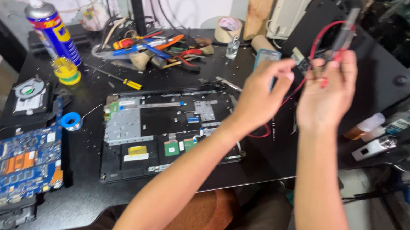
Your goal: The person holds a circuit board and uses a multimeter to test components, then positions a small card into a slot on the laptop chassis and secures it with a screwdriver.
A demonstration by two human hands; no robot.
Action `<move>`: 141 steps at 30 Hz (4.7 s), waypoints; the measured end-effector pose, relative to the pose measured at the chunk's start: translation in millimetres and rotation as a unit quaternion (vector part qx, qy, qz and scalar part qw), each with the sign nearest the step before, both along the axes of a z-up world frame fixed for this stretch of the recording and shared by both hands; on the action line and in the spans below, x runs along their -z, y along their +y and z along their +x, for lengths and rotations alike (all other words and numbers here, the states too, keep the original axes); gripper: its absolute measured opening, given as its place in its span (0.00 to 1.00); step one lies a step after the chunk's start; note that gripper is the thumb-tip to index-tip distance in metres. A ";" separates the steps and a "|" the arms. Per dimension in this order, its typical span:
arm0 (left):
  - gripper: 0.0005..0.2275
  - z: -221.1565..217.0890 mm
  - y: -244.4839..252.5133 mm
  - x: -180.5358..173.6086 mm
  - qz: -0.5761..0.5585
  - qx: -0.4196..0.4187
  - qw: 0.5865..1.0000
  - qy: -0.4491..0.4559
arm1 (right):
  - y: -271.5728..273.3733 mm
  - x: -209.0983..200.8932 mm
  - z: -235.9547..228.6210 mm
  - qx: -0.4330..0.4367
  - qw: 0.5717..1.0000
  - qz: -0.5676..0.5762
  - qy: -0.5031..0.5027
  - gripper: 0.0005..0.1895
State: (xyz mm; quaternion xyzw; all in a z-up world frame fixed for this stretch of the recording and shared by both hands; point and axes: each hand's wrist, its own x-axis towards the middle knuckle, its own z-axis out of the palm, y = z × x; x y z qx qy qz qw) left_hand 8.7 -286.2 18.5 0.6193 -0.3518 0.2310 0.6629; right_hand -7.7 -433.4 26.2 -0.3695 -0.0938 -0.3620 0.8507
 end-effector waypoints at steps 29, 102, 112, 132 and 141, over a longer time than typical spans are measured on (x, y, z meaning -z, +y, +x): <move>0.12 29.7 212.6 -20.9 0.198 0.020 0.967 0.158 | 174.9 11.0 26.0 -0.280 0.940 -0.182 0.062 0.17; 0.17 55.9 359.7 -21.6 -0.234 0.091 0.889 0.382 | 282.2 -21.0 70.0 -0.109 0.963 -0.244 -0.015 0.20; 0.15 100.2 305.7 -32.2 -0.178 0.118 0.951 0.221 | 221.7 -61.3 97.2 -0.016 0.976 -0.215 -0.037 0.18; 0.13 117.8 297.2 -14.2 -0.067 0.128 0.970 0.197 | 265.4 -67.8 114.9 -0.245 0.943 -0.188 0.120 0.16; 0.10 115.5 302.3 -14.4 -0.023 0.038 0.989 0.144 | 271.8 -68.6 106.1 -0.248 0.929 -0.244 0.122 0.16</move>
